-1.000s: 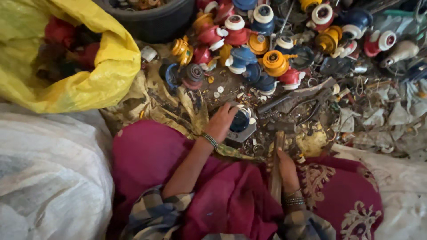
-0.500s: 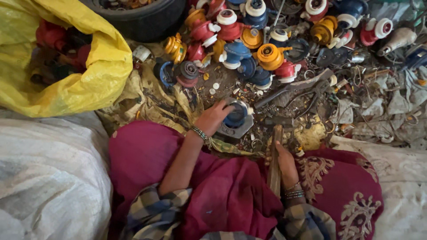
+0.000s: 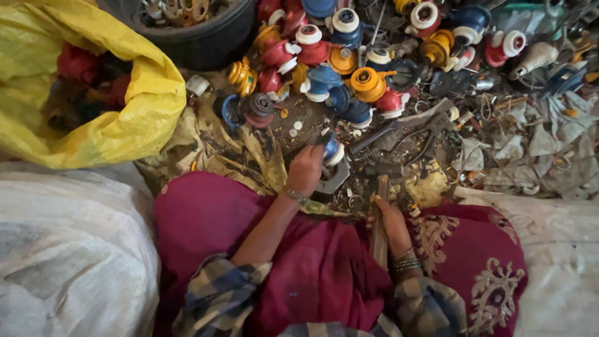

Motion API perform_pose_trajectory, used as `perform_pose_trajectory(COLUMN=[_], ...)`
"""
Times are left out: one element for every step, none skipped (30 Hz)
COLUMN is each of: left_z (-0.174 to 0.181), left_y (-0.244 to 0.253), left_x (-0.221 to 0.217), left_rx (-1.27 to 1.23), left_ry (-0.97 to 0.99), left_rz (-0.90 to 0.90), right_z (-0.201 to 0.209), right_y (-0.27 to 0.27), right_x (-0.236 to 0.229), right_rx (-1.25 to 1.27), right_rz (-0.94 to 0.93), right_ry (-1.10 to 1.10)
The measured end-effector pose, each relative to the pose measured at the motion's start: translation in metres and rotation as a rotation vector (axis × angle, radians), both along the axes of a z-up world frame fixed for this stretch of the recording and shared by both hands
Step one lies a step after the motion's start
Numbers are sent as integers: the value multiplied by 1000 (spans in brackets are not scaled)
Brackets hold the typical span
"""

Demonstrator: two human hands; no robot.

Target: The person sits on the floor and uses a hammer and metal block to strike and shape a blue suspension component. They repeatedly reposition the part and strike it to adjust its form.

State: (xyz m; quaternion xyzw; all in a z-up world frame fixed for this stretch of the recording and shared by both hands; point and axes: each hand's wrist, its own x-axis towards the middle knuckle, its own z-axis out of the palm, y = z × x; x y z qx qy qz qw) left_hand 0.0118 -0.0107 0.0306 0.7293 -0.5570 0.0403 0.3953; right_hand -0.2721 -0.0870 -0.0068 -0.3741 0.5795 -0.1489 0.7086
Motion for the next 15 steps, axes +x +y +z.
perform_pose_trajectory(left_z=[-2,-3,-3,-3,-1,2,6,10,13,15,18,20,21,23,24], left_y=[4,6,10,14,16,18,18,17,17,16,17,19,21,23,24], left_x=[-5,-11,-19,-24,-25,-25,-24,-21,-20,-20,-20,-19,-18,-18,-19], left_rx=[-47,-1,49,100,149,198,243,265,289,313,307,302,293,306,318], left_ry=[39,60,81,102,128,155,181,167,157,147,145,143,139,131,125], left_rz=[27,4,-18,-40,-17,7,29,29,28,26,-5,-35,-65,-65,-61], right_z=[0,0,-1,-2,-3,-3,-4,-4,-5,-5,-5,-5,-3,1,10], right_y=[0,0,2,5,4,4,2,0,-1,-3,-2,3,8,13,19], right_x=[0,0,0,-1,1,2,4,5,3,1,-1,-1,1,3,6], right_rx=[-8,-15,-27,-38,-53,-27,-5,17,13,9,4,-52,-111,-171,-253], right_rz=[-5,-9,-12,-15,-15,-15,-16,-17,-11,-5,1,44,88,131,150], right_ry=[-6,-12,-34,-57,-82,-62,-43,-24,-19,-15,-10,18,45,73,31])
